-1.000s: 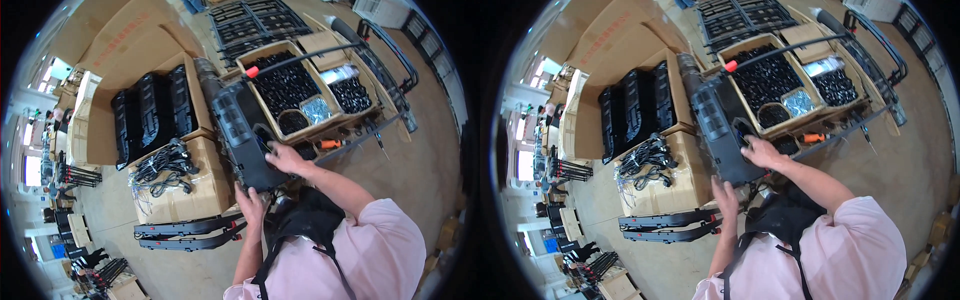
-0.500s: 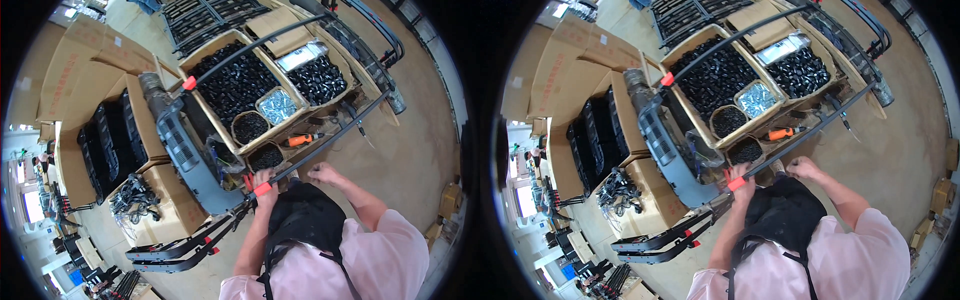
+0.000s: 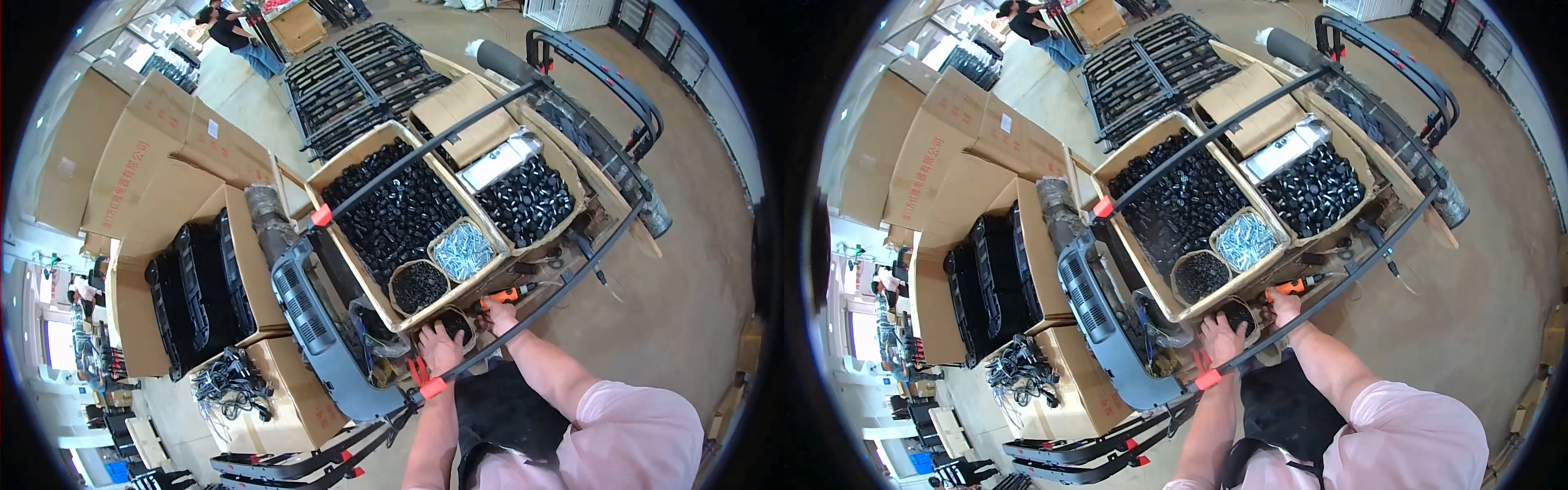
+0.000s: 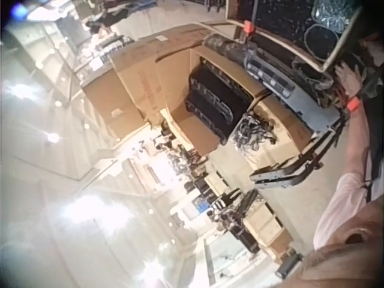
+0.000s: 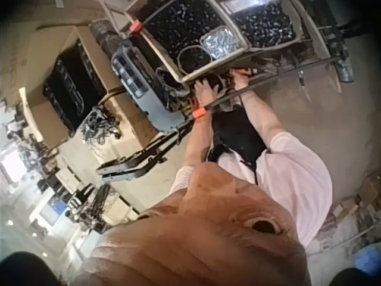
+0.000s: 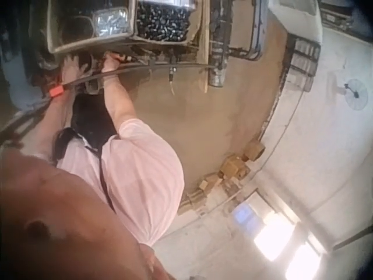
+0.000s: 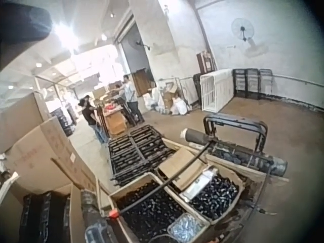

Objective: Assemble components of an industrial sports machine using a power drill and hand tools.

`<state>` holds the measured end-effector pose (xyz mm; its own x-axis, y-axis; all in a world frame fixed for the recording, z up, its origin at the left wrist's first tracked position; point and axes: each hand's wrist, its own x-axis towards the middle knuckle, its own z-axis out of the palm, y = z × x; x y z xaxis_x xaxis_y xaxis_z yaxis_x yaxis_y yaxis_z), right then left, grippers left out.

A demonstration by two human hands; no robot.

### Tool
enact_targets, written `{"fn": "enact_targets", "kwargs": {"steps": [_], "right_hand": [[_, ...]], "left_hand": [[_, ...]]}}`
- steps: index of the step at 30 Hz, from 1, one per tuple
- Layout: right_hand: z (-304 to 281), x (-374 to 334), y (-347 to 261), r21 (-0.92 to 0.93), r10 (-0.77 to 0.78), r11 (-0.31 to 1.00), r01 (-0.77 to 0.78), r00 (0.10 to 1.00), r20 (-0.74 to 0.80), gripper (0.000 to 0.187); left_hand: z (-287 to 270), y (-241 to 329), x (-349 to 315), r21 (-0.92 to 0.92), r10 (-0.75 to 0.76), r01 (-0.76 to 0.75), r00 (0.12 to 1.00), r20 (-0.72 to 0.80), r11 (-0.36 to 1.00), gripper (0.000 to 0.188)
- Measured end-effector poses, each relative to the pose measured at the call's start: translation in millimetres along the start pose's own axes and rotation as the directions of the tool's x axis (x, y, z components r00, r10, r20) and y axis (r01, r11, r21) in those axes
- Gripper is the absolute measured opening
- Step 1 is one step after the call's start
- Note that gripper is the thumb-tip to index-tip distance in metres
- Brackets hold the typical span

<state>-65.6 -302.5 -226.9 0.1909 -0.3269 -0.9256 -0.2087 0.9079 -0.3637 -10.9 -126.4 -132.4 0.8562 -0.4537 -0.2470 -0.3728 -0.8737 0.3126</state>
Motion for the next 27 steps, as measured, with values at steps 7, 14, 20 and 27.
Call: {"fn": "enact_targets", "kwargs": {"steps": [7, 14, 20, 27], "right_hand": [[3, -8, -49, -0.067, -0.262, 0.964, 0.258, 0.962, -0.071, 0.028], [-50, -30, -109, -0.019, 0.106, 0.994, -0.105, 0.938, 0.33, 0.019], [-105, -59, -78, 0.052, -0.061, 0.998, 0.044, 0.924, 0.376, 0.02], [-132, -108, -52, 0.03, -0.106, 0.994, 0.102, 0.924, 0.367, 0.03]], "left_hand": [[1, 3, 2, -0.095, 0.064, -0.054, 0.992, 0.106, 0.994, 0.045], [25, -22, 7, -0.483, -0.053, 0.003, 0.994, -0.091, 0.876, 0.023], [36, -19, 21, -0.731, -0.209, 0.048, 0.969, -0.131, 0.68, 0.028], [22, -23, 25, -0.916, -0.226, 0.372, 0.889, 0.399, -0.151, 0.031]]}}
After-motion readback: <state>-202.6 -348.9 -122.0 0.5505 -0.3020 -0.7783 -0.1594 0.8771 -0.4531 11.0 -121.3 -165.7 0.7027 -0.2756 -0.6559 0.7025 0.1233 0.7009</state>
